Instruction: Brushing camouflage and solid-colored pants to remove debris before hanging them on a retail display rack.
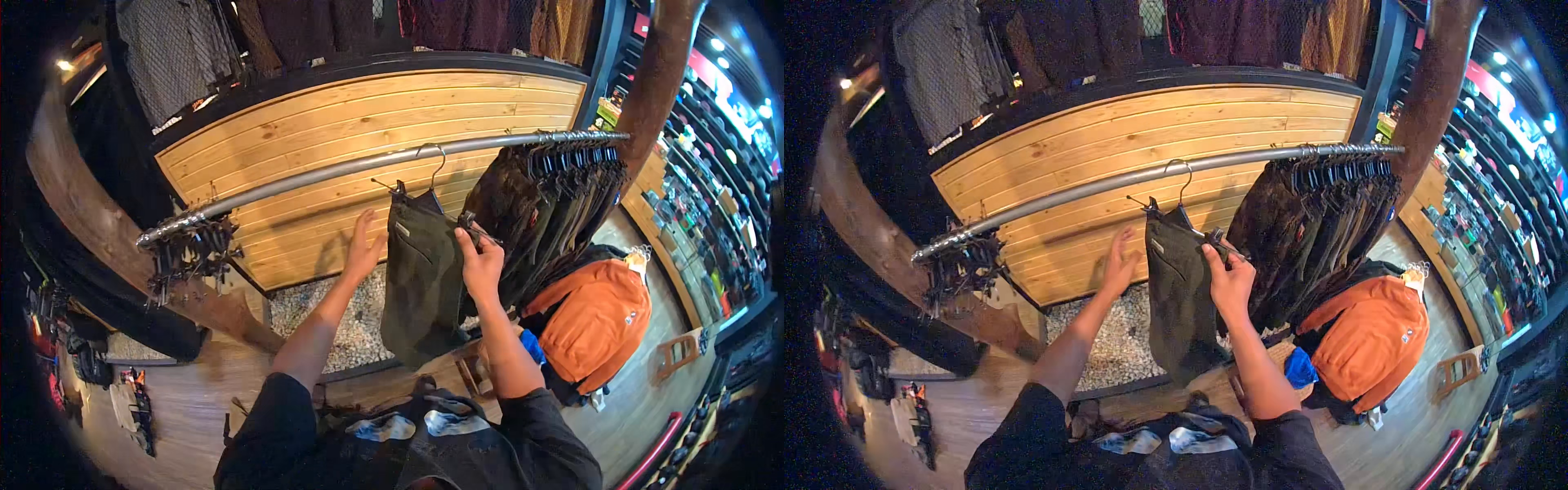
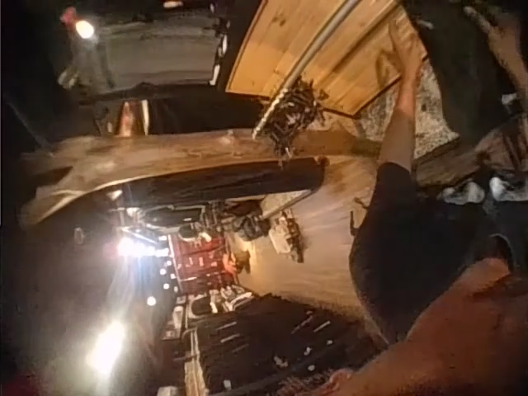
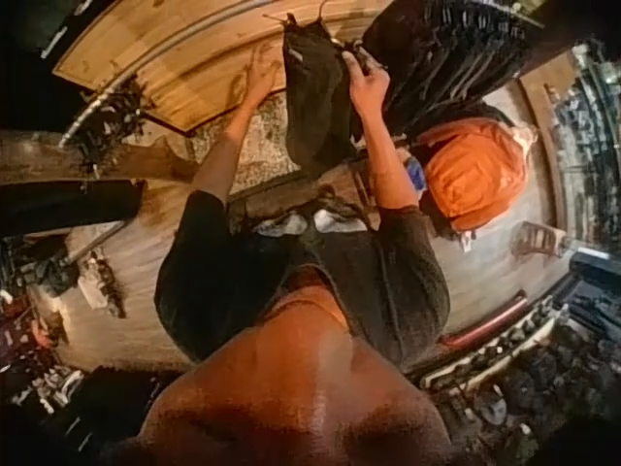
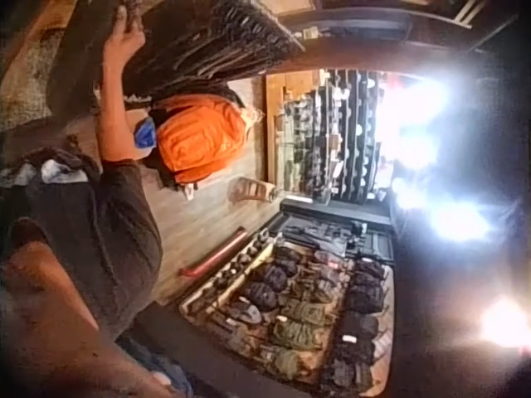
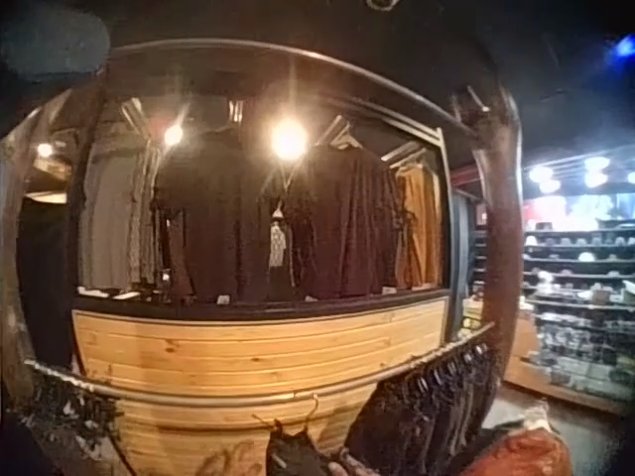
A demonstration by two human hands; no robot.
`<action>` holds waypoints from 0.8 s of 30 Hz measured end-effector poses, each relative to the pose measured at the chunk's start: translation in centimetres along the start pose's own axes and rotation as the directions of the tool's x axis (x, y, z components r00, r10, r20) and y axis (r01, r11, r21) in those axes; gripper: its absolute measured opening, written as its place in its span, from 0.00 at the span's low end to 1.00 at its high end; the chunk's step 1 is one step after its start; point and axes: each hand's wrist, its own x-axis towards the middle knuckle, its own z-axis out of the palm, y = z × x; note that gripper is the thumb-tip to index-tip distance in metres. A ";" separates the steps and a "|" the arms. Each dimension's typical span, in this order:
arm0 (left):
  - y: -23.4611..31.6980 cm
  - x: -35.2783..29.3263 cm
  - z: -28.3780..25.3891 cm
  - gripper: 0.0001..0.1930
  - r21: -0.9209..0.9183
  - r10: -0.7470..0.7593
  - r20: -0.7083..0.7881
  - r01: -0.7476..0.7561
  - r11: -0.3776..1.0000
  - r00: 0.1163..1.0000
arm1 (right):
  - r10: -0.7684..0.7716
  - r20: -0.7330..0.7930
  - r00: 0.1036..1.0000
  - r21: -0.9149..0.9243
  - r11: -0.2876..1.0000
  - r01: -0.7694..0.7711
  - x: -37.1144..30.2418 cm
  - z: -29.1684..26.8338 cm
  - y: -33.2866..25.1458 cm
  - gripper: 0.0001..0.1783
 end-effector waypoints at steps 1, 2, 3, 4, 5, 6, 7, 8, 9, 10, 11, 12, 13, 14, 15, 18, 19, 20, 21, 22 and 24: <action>-0.9 1.3 1.7 0.30 -0.055 0.015 0.089 -0.010 0.998 0.996 | -0.002 -0.022 1.000 0.007 1.000 0.002 0.9 0.1 0.6 0.20; -1.5 2.4 3.5 0.28 -0.114 0.032 0.184 -0.011 0.993 0.982 | 0.006 -0.022 1.000 -0.004 1.000 -0.006 1.8 0.1 1.5 0.20; 1.3 3.3 5.6 0.27 -0.517 -0.130 0.277 0.262 0.815 0.952 | 0.014 -0.029 0.999 -0.037 0.999 -0.015 2.7 -0.3 2.6 0.18; 0.2 5.0 7.1 0.27 -0.522 -0.137 0.297 0.281 0.805 0.945 | 0.023 -0.037 0.999 -0.070 0.997 -0.025 3.5 -0.7 3.7 0.18; -1.8 7.0 7.1 0.26 -0.479 -0.103 0.455 0.341 0.809 0.884 | 0.029 -0.021 0.999 -0.071 0.997 -0.030 4.1 0.0 3.9 0.18; -4.2 8.5 7.1 0.25 -0.428 -0.072 0.599 0.395 0.813 0.798 | 0.061 -0.020 0.998 -0.035 0.997 -0.062 4.7 0.9 4.1 0.18; -6.5 9.2 7.4 0.21 -0.409 -0.124 0.579 0.419 0.811 0.806 | 0.095 -0.019 0.995 0.000 0.995 -0.095 5.2 1.7 4.3 0.18; -7.1 9.7 8.4 0.21 -0.410 -0.128 0.592 0.434 0.802 0.796 | 0.107 -0.027 0.994 -0.013 0.994 -0.107 5.7 1.6 4.8 0.18; -7.6 10.0 9.2 0.19 -0.446 -0.150 0.569 0.456 0.770 0.809 | 0.089 -0.029 0.996 -0.029 0.996 -0.090 6.2 1.6 5.3 0.18; -8.1 10.3 9.9 0.17 -0.481 -0.174 0.544 0.476 0.737 0.820 | 0.071 -0.028 0.997 -0.044 0.996 -0.072 6.5 1.6 5.7 0.19; -8.5 10.5 10.5 0.16 -0.487 -0.219 0.511 0.490 0.723 0.831 | 0.105 -0.010 0.994 0.021 0.994 -0.105 6.7 1.9 5.7 0.20; -8.8 10.7 11.0 0.16 -0.483 -0.225 0.525 0.505 0.715 0.821 | 0.137 0.011 0.990 0.086 0.987 -0.138 6.8 2.4 5.9 0.21; -9.1 10.8 11.3 0.15 -0.499 -0.213 0.504 0.483 0.719 0.837 | 0.150 0.034 0.988 0.095 0.984 -0.153 6.7 2.9 6.9 0.21; -9.6 11.1 11.3 0.15 -0.514 -0.201 0.473 0.454 0.727 0.858 | 0.113 0.037 0.993 0.081 0.990 -0.116 6.5 3.3 7.0 0.21; -10.0 10.9 11.0 0.14 -0.464 -0.262 0.484 0.499 0.732 0.835 | 0.166 0.066 0.984 0.113 0.978 -0.173 6.3 3.3 7.4 0.20; -11.2 10.2 10.8 0.14 -0.510 -0.194 0.448 0.428 0.746 0.873 | 0.171 0.111 0.979 0.156 0.970 -0.187 5.4 3.2 9.1 0.18; -11.6 10.0 10.3 0.14 -0.505 -0.205 0.441 0.430 0.748 0.874 | 0.119 0.118 0.986 0.170 0.976 -0.138 5.1 3.4 10.0 0.16; -11.3 9.8 10.0 0.14 -0.520 -0.155 0.429 0.384 0.763 0.890 | 0.126 0.119 0.985 0.167 0.975 -0.144 4.9 3.1 10.8 0.16; -11.0 9.6 9.4 0.14 -0.533 -0.105 0.414 0.335 0.777 0.904 | 0.098 0.134 0.986 0.069 0.992 -0.108 4.8 2.9 11.7 0.16; -10.7 9.3 8.6 0.14 -0.529 -0.113 0.412 0.339 0.778 0.904 | 0.072 0.155 0.985 -0.028 0.997 -0.068 4.7 2.6 12.5 0.17; -9.9 8.2 6.6 0.12 -0.412 -0.201 0.444 0.398 0.820 0.873 | 0.080 0.161 0.984 0.025 0.996 -0.085 6.4 2.1 13.6 0.16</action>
